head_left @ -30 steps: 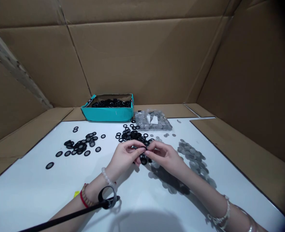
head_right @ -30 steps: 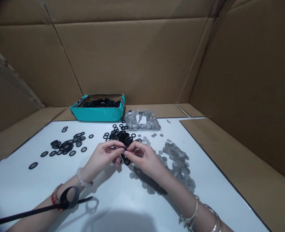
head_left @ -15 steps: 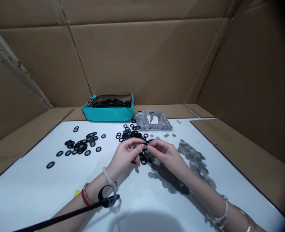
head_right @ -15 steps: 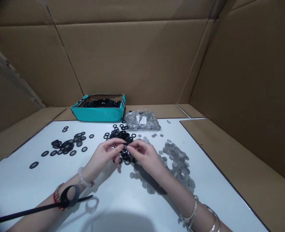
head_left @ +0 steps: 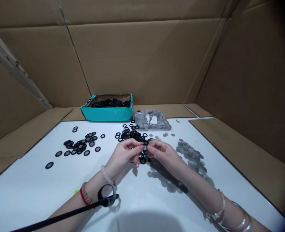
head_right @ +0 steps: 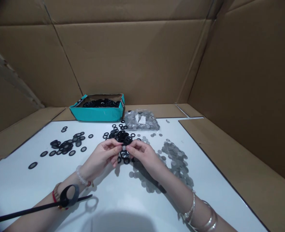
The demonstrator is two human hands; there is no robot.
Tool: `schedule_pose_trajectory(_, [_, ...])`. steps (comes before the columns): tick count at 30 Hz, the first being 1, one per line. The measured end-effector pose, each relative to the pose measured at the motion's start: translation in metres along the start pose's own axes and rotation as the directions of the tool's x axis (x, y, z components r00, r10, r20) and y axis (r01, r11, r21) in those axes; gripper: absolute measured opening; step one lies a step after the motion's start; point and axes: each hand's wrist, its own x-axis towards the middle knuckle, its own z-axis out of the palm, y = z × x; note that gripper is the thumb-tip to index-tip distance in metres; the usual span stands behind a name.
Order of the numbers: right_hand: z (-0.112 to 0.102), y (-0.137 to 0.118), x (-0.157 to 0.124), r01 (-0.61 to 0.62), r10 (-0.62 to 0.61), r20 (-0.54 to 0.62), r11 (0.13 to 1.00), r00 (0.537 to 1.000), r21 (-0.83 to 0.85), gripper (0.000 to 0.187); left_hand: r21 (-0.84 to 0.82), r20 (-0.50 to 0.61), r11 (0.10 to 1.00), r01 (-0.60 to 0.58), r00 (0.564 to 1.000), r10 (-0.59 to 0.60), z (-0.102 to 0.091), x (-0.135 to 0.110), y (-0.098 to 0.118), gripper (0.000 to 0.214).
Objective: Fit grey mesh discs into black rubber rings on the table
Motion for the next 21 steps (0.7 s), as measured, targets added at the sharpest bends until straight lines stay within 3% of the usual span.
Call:
schedule_pose_trajectory(6, [0.001, -0.005, -0.001, 0.041, -0.043, -0.044, 0.997, 0.998, -0.061, 0.026, 0.004, -0.039, 1.0, -0.017, 0.999, 0.017, 0.003, -0.001, -0.001, 0.02])
schedule_pose_trajectory(13, [0.003, -0.002, 0.0, -0.053, 0.043, 0.064, 0.983, 0.997, 0.174, 0.023, 0.008, -0.084, 1.0, -0.029, 0.996, 0.03, 0.006, -0.003, 0.001, 0.018])
schedule_pose_trajectory(21, [0.005, -0.008, -0.002, -0.012, 0.006, -0.066, 0.995, 0.998, -0.1, 0.026, 0.159, -0.122, 0.987, -0.003, 0.992, 0.022, 0.015, -0.006, 0.006, 0.023])
